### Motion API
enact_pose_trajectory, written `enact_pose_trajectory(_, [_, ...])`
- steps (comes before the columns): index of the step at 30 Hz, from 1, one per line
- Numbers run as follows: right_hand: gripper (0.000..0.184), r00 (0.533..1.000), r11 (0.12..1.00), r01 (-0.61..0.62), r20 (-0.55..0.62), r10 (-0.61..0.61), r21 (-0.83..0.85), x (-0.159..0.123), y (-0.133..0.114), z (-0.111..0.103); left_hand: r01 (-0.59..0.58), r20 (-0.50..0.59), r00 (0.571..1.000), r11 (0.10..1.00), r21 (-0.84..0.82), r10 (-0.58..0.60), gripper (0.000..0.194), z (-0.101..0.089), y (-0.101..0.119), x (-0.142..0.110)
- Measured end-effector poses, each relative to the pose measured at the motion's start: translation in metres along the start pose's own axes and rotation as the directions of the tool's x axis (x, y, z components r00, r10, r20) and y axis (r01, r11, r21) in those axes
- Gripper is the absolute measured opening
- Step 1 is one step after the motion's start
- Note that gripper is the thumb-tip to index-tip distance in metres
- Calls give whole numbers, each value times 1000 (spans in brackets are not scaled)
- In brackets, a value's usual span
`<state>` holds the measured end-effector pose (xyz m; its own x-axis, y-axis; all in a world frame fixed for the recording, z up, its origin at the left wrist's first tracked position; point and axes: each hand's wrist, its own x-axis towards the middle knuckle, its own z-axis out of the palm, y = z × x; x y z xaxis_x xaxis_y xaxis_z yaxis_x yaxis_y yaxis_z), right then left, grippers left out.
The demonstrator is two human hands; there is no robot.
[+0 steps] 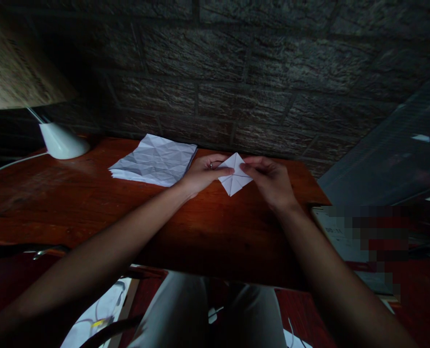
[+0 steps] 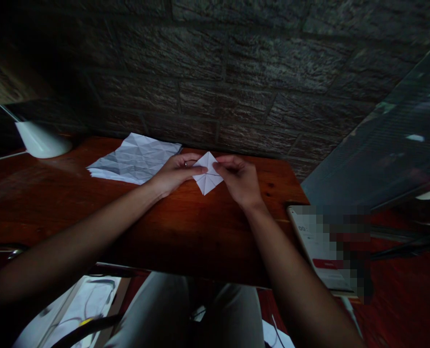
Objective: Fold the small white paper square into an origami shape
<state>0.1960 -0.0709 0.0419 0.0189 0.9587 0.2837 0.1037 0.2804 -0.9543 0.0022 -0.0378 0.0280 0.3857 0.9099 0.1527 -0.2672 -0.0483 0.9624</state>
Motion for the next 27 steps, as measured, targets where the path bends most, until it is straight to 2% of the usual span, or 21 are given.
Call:
enact_pose_trajectory(13, [27, 1000, 1000, 5, 1, -5, -15, 1, 2, 0, -62, 22, 998, 995, 80, 61, 35, -3, -2, 0])
enact_pose_trajectory(27, [24, 1000, 999, 10, -5, -10, -34, 0, 1, 1, -99, 24, 995, 986, 135, 97, 27, -1, 1, -1])
